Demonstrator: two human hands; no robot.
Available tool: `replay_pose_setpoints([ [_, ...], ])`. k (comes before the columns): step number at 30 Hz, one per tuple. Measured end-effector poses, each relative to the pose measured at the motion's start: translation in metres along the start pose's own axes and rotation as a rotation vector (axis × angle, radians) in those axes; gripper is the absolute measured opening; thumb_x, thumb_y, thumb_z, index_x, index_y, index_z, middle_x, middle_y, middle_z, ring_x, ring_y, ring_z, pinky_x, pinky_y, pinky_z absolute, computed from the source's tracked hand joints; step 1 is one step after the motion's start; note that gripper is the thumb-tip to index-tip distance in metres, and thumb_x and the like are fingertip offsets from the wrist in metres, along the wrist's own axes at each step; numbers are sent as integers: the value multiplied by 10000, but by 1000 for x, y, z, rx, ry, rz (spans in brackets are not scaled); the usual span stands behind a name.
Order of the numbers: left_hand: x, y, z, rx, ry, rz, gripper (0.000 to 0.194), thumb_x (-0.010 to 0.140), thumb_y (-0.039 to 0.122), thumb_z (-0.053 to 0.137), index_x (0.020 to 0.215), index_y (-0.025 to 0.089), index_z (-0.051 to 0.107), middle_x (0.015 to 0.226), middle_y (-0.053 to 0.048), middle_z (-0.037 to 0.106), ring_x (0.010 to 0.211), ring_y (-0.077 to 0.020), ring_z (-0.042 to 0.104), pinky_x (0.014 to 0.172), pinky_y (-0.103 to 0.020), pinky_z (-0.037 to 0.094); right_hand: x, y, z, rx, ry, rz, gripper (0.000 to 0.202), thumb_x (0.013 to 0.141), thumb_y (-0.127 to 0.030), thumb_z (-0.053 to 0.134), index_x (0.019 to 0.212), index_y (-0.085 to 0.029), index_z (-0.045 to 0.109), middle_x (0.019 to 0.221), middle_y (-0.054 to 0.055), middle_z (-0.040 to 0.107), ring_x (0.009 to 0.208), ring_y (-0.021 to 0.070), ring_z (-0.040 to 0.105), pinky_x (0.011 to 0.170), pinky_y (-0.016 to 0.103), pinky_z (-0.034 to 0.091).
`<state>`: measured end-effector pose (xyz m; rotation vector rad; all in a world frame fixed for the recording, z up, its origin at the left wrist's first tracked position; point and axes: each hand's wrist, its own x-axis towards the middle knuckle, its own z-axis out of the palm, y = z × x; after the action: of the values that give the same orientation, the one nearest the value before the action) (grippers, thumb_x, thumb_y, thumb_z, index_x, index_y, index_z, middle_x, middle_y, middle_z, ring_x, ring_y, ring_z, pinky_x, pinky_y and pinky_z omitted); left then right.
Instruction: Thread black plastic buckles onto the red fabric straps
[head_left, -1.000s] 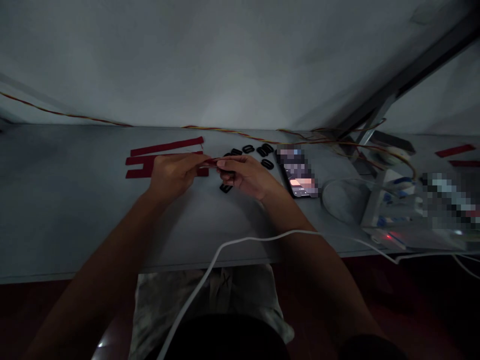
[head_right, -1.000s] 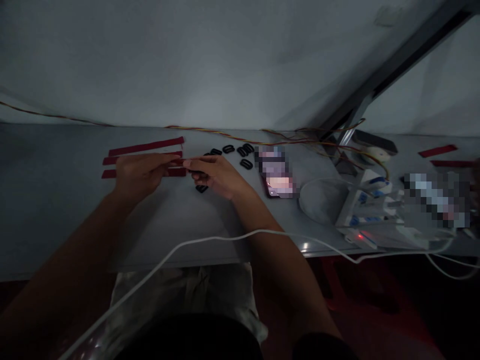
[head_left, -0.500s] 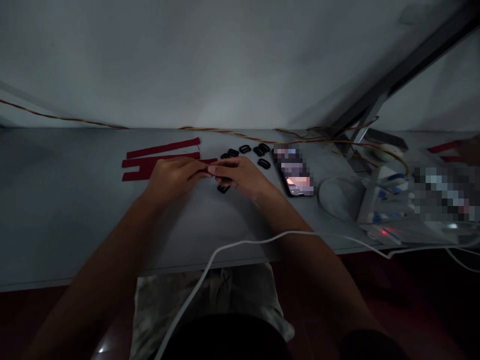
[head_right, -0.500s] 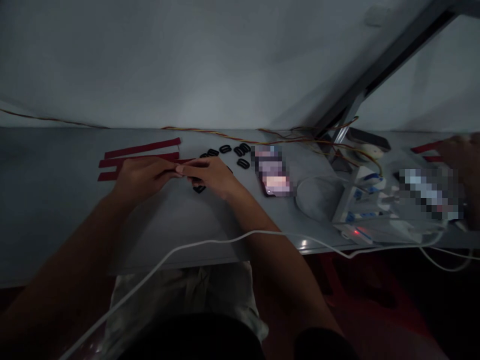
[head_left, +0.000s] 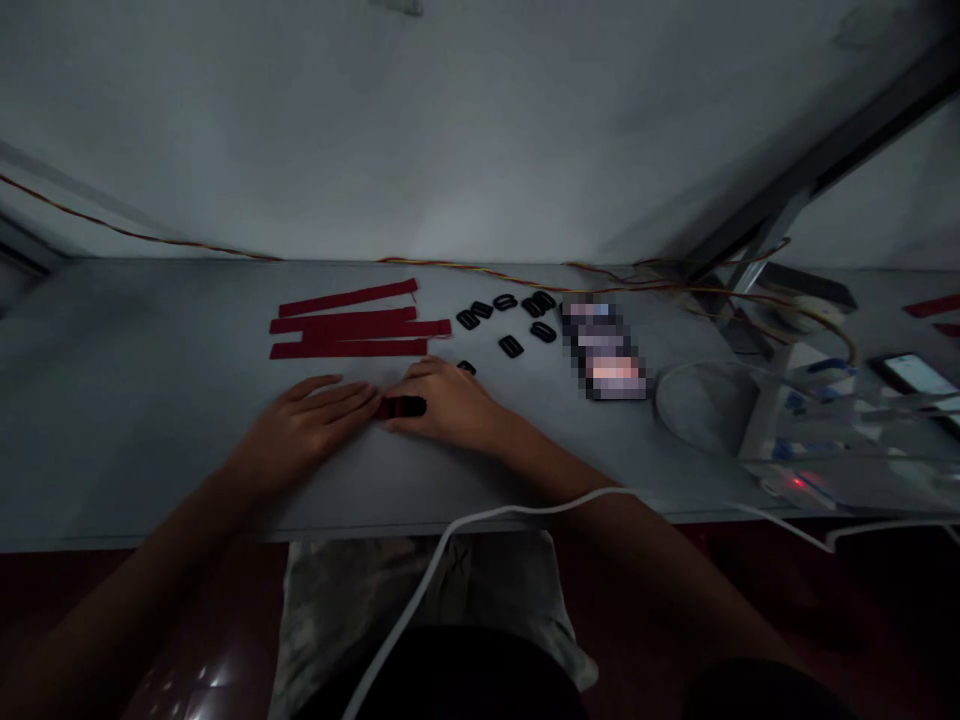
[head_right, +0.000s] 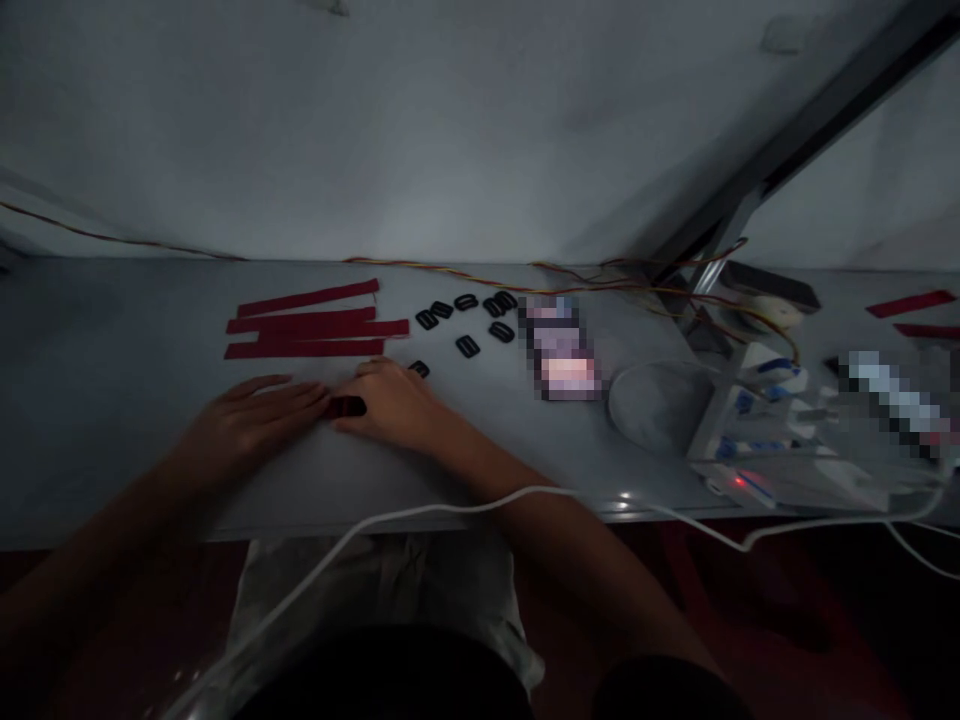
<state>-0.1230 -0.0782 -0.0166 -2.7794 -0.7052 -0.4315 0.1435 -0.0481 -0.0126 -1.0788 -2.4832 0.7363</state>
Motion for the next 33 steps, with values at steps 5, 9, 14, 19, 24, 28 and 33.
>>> replay_pose_setpoints([
  [5,-8,15,-7,-44,-76,-162,518,1033,141,487,1548,184,511,1509,-132,624,1419,-309,593,1214,-548,447,-5,8,-14,25,-12,25,529,845,-515,848,1297,-250,772,1190,115,704,1114,267,640,938,373,483],
  [9,13,35,1,-124,69,-279,458,1027,207,585,1484,178,584,1412,-141,698,1332,-310,664,1097,-502,558,-8,31,-39,104,34,44,228,879,-345,823,1063,-212,840,1022,90,763,916,224,670,869,344,470],
  [14,35,48,14,-195,92,-376,250,1041,280,607,1242,222,744,1233,-69,792,1122,-288,749,960,-503,593,-17,56,-67,179,-10,180,170,751,-56,772,810,-208,819,775,14,760,724,162,654,733,287,450],
  [19,45,24,12,-230,120,-430,228,1042,349,606,1083,211,783,1075,-64,825,957,-265,759,852,-448,570,-32,77,-96,153,255,341,128,789,-160,806,912,-183,832,805,47,776,734,189,694,755,317,510],
  [24,84,-25,27,-234,88,-424,220,1010,340,632,1090,219,798,1088,-61,819,1020,-266,753,931,-412,583,-40,101,-106,-230,529,571,169,852,-134,731,967,-170,849,963,127,810,901,282,738,934,438,547],
  [28,109,-41,42,-255,-94,-374,181,932,288,710,1070,238,816,1098,-74,813,1047,-287,747,935,-424,589,-28,107,-92,-303,468,528,288,906,-114,634,1107,-159,836,1120,146,809,1061,318,742,1025,466,546],
  [33,106,-41,51,-332,-71,-400,291,893,312,762,1171,231,792,1135,-98,795,1080,-297,732,989,-443,578,-11,113,-70,-379,326,330,490,937,-12,452,1311,-126,748,1407,155,710,1309,284,653,1180,451,449],
])
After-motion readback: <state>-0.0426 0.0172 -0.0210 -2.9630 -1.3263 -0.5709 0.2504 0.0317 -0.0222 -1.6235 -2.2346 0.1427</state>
